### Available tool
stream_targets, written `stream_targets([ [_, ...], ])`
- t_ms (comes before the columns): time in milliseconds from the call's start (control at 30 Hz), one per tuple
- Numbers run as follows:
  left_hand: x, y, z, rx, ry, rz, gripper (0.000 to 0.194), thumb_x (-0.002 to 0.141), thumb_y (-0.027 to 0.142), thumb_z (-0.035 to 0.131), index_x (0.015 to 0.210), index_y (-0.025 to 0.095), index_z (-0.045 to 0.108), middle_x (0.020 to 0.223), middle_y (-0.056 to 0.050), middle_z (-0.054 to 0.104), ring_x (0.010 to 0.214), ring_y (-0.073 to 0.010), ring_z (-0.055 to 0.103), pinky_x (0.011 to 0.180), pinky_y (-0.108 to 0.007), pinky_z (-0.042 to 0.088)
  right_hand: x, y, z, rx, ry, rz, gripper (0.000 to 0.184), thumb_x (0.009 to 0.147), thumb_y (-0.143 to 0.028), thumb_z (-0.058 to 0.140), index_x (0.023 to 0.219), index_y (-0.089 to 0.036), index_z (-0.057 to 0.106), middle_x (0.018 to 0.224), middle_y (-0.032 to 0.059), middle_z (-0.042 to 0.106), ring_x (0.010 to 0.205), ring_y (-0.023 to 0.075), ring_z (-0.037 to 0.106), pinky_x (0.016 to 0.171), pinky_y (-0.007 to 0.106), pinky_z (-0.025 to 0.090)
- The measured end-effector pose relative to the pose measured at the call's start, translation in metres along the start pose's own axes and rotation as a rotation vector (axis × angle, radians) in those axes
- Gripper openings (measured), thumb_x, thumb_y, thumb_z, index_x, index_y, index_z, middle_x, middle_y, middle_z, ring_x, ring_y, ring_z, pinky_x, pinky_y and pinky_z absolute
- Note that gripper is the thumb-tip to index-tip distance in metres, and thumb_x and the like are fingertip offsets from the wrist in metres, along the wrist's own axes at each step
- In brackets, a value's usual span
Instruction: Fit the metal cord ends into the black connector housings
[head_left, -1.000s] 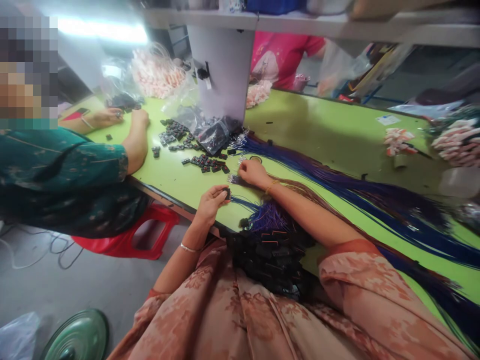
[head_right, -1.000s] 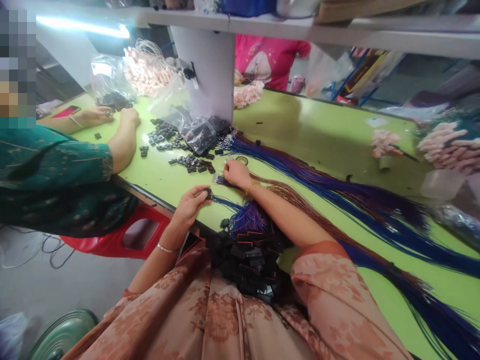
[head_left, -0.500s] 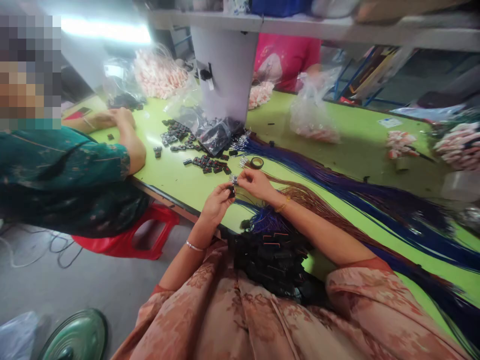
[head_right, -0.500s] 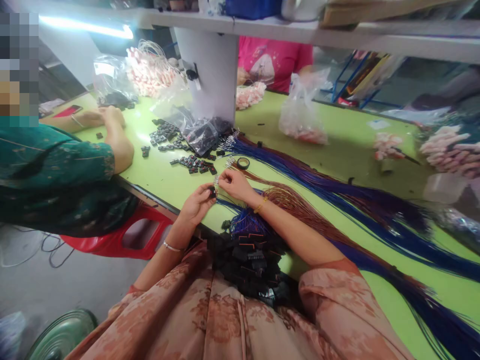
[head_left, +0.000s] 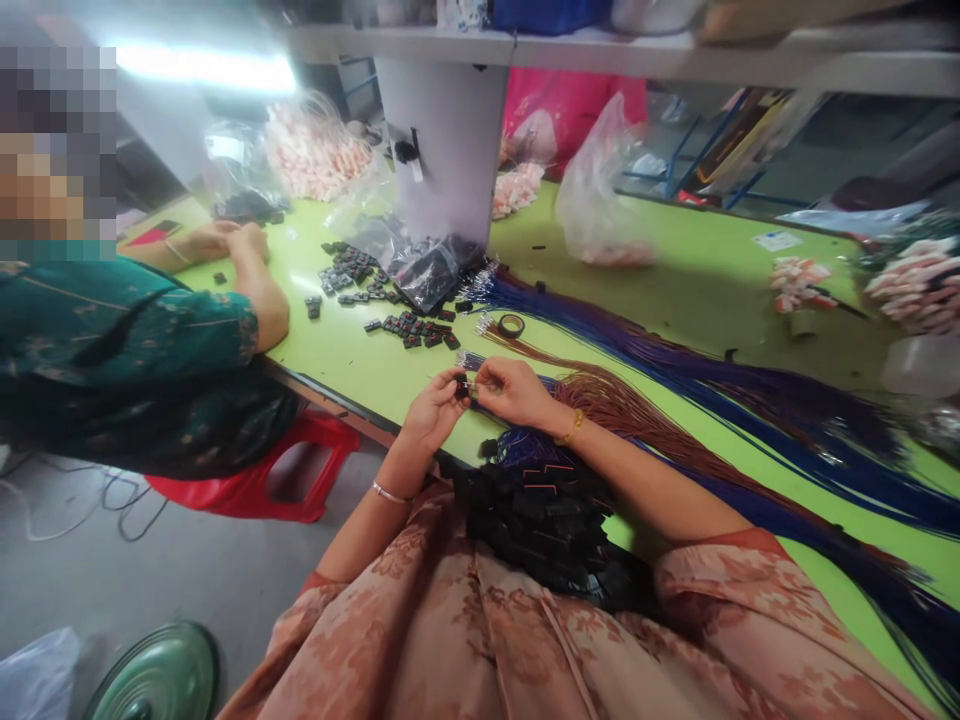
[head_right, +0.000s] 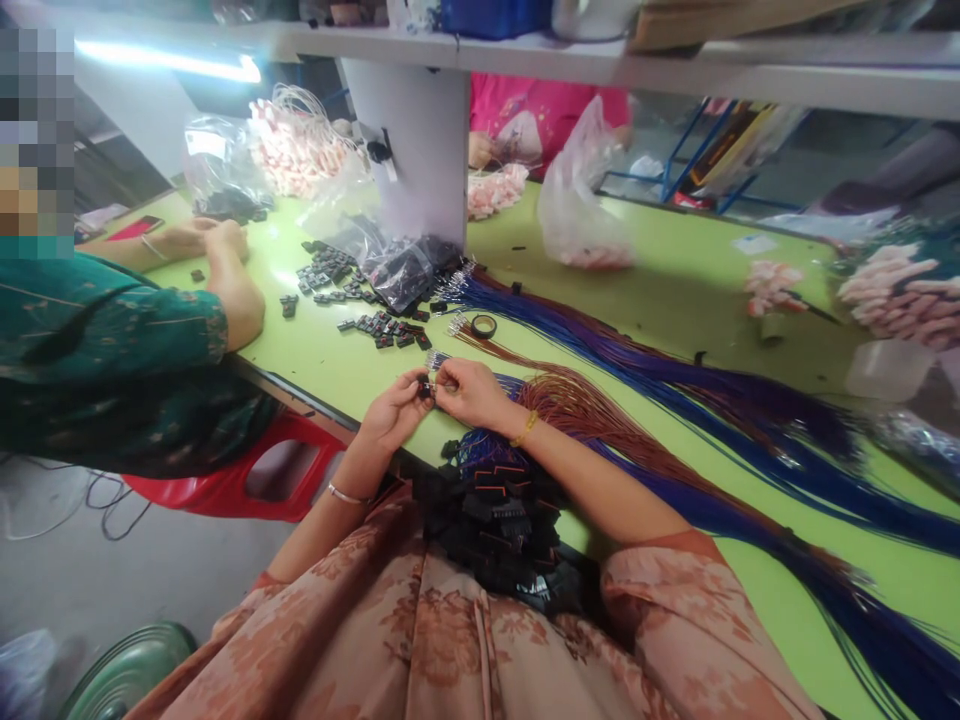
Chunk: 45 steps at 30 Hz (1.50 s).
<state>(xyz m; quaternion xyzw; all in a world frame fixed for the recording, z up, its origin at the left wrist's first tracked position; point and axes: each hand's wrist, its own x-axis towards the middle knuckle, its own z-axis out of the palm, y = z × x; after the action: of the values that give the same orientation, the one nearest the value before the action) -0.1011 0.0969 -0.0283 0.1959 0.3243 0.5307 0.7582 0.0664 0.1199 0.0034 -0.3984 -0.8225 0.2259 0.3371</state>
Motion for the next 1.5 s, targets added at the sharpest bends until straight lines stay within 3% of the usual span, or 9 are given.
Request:
stream_targets([
  [400, -0.001, -0.001, 0.001, 0.032, 0.026, 0.035, 0.017, 0.076, 0.008, 0.062, 0.092, 0.014, 0.064, 0.084, -0.003, 0.064, 0.072, -0.0097, 0.059, 0.069, -0.023, 0.048, -0.001, 0.002, 0.005, -0.199, -0.028, -0.105, 0.005, 0.077, -0.021, 0.055, 0.073, -0.018, 0.054, 0.071, 0.0029, 0.058, 0.064, 0.0136, 0.046, 0.060, 0.026, 0.031],
  [633, 0.004, -0.006, -0.002, 0.162, 0.164, 0.102, 0.019, 0.072, 0.012, 0.071, 0.089, 0.013, 0.063, 0.077, -0.002, 0.064, 0.068, -0.0085, 0.059, 0.067, -0.022, 0.046, -0.002, 0.011, 0.009, -0.268, -0.096, -0.187, 0.004, 0.079, -0.018, 0.053, 0.076, -0.017, 0.055, 0.073, 0.0050, 0.057, 0.066, 0.0155, 0.047, 0.061, 0.027, 0.032],
  [767, 0.007, -0.004, 0.000, 0.145, 0.197, 0.069, 0.014, 0.073, 0.009, 0.068, 0.085, 0.012, 0.063, 0.076, -0.003, 0.064, 0.067, -0.0091, 0.060, 0.066, -0.022, 0.048, -0.004, 0.012, 0.010, -0.218, -0.054, -0.203, 0.006, 0.081, -0.019, 0.051, 0.077, -0.017, 0.055, 0.073, 0.0044, 0.058, 0.066, 0.0149, 0.048, 0.062, 0.027, 0.033],
  [967, 0.006, -0.002, 0.001, 0.065, 0.142, 0.057, 0.015, 0.075, 0.007, 0.066, 0.088, 0.011, 0.064, 0.080, -0.003, 0.063, 0.070, -0.0092, 0.060, 0.067, -0.022, 0.048, 0.000, 0.011, 0.007, -0.175, -0.042, -0.132, 0.005, 0.080, -0.018, 0.052, 0.075, -0.018, 0.054, 0.073, 0.0037, 0.058, 0.066, 0.0147, 0.048, 0.062, 0.026, 0.034],
  [1200, 0.008, -0.001, -0.002, 0.016, 0.099, -0.008, 0.014, 0.080, 0.006, 0.058, 0.090, 0.012, 0.065, 0.080, -0.004, 0.063, 0.069, -0.0096, 0.059, 0.068, -0.023, 0.049, 0.000, 0.009, 0.003, -0.137, -0.041, -0.146, 0.005, 0.079, -0.018, 0.051, 0.074, -0.019, 0.052, 0.071, 0.0034, 0.057, 0.065, 0.0143, 0.048, 0.062, 0.026, 0.034],
  [1500, 0.008, -0.001, -0.004, 0.059, 0.063, -0.009, 0.014, 0.079, 0.008, 0.060, 0.091, 0.013, 0.064, 0.083, -0.005, 0.064, 0.070, -0.0096, 0.059, 0.070, -0.023, 0.049, 0.001, 0.010, 0.005, -0.123, -0.076, -0.146, 0.004, 0.078, -0.019, 0.052, 0.074, -0.019, 0.052, 0.072, 0.0030, 0.056, 0.064, 0.0137, 0.046, 0.061, 0.025, 0.033],
])
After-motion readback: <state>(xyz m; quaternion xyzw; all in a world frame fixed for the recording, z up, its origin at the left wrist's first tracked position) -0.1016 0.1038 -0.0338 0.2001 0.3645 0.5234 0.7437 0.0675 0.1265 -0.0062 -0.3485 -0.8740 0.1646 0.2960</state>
